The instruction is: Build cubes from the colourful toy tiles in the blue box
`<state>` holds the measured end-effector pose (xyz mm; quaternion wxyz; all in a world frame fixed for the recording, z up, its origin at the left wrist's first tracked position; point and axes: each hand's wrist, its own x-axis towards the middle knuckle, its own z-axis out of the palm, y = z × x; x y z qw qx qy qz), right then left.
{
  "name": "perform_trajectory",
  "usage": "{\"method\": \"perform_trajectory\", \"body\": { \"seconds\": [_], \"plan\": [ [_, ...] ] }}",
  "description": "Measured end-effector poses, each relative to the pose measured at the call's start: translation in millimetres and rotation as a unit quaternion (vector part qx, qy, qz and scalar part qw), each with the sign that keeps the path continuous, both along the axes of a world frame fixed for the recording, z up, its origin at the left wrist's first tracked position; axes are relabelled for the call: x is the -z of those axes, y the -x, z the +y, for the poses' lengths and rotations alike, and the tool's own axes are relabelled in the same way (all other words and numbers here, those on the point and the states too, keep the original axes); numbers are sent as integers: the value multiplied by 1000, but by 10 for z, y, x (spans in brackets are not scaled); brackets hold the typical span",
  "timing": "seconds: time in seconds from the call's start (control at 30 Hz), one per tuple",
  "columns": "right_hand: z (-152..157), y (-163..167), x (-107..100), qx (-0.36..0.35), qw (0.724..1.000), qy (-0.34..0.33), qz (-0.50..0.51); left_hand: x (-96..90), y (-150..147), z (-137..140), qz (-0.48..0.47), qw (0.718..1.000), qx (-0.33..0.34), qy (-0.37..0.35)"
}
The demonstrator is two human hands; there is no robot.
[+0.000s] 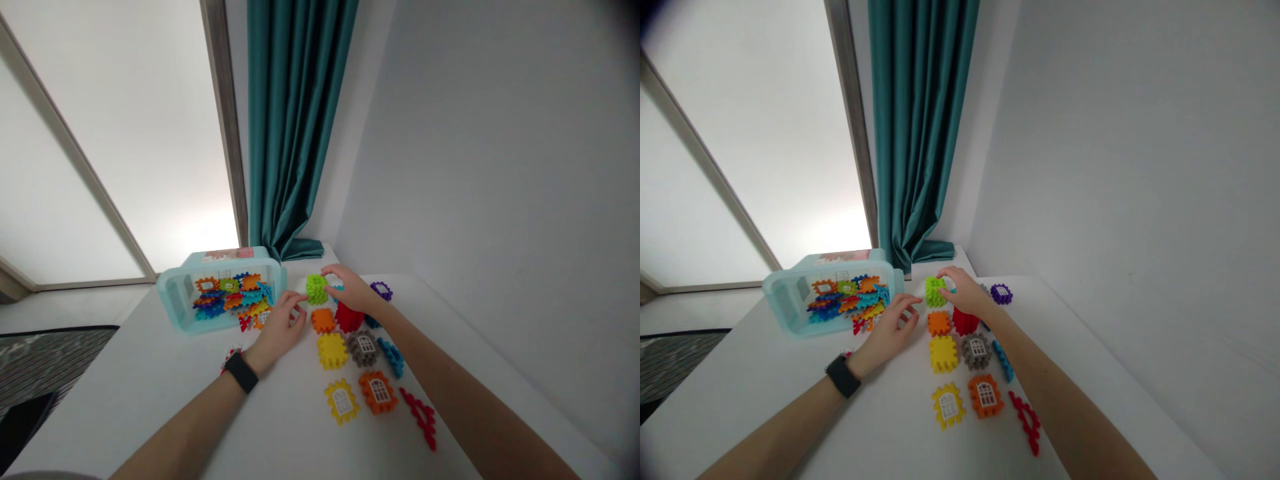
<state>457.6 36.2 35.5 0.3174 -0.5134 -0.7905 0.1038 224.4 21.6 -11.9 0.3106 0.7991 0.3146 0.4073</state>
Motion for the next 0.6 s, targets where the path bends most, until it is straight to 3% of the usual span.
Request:
{"method": "perform_trajectory", "body": {
  "seconds": [0.13,0.33,0.5,0.6],
  "plan": [
    [-344,189,-117,-25,999,-23,-10,-108,101,-57,-3,1000,17,2],
    [-788,578,-151,-52,998,-7,-36,-318,403,-144,48,997,45,-27],
    [-917,929,-138,-88,995,0,-37,-512,811,-214,127,989,51,-64],
    [-920,1130,-108,-92,995,7,-41,-530,1095,-225,152,986,34,-66]
  ]
}}
